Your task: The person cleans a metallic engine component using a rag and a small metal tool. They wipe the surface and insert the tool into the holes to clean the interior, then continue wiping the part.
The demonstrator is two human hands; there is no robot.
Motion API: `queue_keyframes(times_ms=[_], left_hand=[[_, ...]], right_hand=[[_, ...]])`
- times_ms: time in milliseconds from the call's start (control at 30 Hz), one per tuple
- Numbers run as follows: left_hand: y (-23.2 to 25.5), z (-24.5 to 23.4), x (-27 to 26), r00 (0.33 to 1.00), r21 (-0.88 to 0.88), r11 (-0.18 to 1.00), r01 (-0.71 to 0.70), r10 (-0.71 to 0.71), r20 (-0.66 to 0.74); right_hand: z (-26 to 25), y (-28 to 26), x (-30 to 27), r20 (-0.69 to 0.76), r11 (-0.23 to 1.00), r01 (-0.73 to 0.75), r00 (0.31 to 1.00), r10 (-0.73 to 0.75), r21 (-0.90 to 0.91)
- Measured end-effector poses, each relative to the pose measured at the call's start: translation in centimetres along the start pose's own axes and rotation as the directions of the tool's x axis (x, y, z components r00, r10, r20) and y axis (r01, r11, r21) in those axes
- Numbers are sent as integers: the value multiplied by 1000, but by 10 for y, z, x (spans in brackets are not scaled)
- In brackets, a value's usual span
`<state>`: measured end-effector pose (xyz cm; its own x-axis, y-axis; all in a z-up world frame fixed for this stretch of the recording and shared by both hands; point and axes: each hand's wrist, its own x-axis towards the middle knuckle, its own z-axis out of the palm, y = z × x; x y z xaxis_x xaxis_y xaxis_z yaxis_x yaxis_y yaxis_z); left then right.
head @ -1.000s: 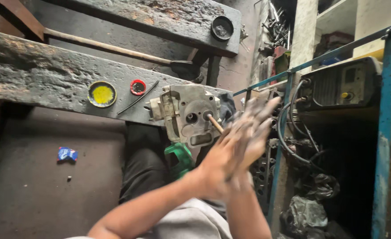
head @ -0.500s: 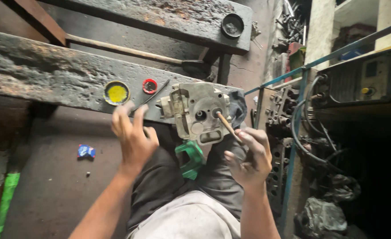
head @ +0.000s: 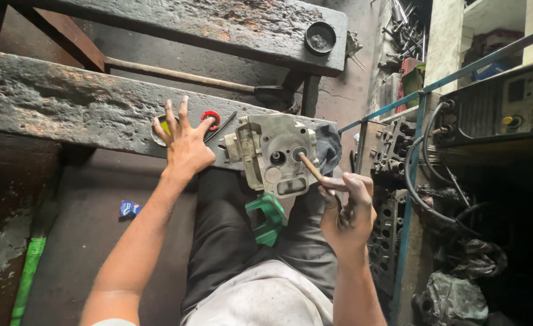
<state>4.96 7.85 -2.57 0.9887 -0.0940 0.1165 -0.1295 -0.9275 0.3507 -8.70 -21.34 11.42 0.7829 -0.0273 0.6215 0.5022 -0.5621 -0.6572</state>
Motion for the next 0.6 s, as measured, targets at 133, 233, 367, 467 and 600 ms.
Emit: queue_keyframes(times_ms=[133,233,367,467,600], left_hand=[[0,0,-1,1000,0,1000,15,-15,5],[0,-2,-1,1000,-5,1000,10,-10,9],[1,-5,1,1000,20,1000,-1,0,26],[3,-16,0,1000,-14,1000,12,-11,27],[20,-40,-17,993,-58,998,-18,11,-116]], right_hand=[[2,-2,1,-32,998,-1,999,-1,-67],[0,-6,6,-10,994,7,1000,-8,-112],[0,-9,10,-2,993,24,1000,-24,-119],[0,-7,14,12,993,67,998,-66,-101],[4,-8,11,-34,990,24,999,-29,-140]])
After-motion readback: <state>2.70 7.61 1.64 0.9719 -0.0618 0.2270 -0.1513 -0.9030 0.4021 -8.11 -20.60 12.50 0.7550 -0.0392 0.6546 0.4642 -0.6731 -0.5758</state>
